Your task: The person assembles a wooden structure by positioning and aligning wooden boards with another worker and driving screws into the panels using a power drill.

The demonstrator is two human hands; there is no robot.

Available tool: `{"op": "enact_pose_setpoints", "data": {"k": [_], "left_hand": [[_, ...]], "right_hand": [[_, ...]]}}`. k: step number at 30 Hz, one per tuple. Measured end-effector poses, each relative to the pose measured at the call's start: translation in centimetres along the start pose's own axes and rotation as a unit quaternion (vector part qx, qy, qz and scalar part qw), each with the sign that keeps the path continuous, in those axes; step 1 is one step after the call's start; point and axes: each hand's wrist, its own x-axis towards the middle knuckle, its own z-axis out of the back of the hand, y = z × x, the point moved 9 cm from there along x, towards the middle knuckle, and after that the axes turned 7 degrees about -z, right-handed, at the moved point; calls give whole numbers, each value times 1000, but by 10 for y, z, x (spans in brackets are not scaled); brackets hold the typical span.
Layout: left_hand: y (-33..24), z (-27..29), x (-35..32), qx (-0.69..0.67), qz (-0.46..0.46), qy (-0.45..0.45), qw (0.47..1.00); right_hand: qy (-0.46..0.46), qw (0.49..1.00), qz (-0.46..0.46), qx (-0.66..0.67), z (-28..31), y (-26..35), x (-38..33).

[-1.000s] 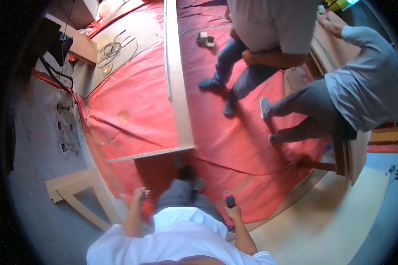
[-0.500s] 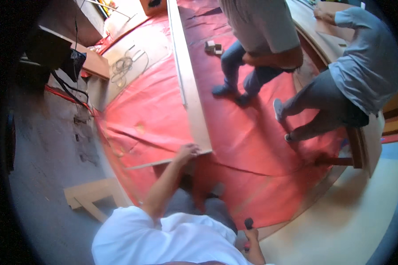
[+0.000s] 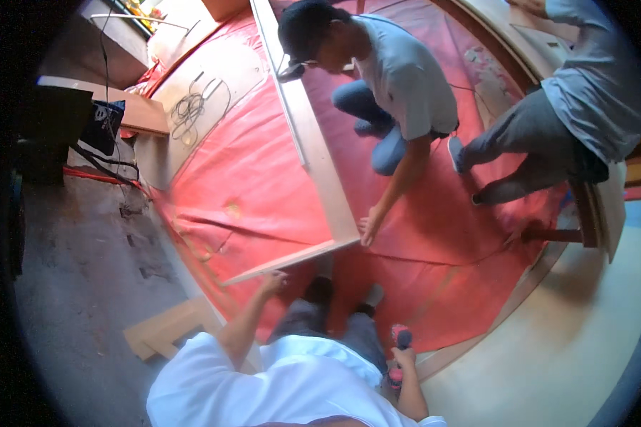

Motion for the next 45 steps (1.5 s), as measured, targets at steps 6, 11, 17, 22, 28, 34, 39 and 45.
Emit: {"op": "enact_pose_setpoints", "data": {"k": [6, 11, 17, 22, 28, 34, 39, 45], "left_hand": [[-21, 14, -19, -42, -1, -29, 999], [-28, 7, -18, -73, 2, -7, 997], [-42, -4, -6, -79, -62, 58, 993], [-56, -44, 1, -62, 28, 77, 995], [-86, -101, -19, -194, 19, 170, 966], [-53, -127, -9, -248, 87, 262, 929], [-102, -169, -29, -419, 129, 191, 878], [-102, -168, -27, -429, 142, 178, 874]], "right_hand": [[52, 998, 1, -20, -24, 42, -6], [57, 998, 8, -40, -16, 94, -37], [-8, 988, 156, 2, -1, 122, -38], [47, 980, 166, 97, 1, 120, -67], [72, 970, 222, 74, 2, 164, -128], [136, 954, 250, 95, -29, 186, -149], [120, 926, 329, 139, -37, 206, -159], [85, 919, 376, 77, -41, 224, -170]]}}
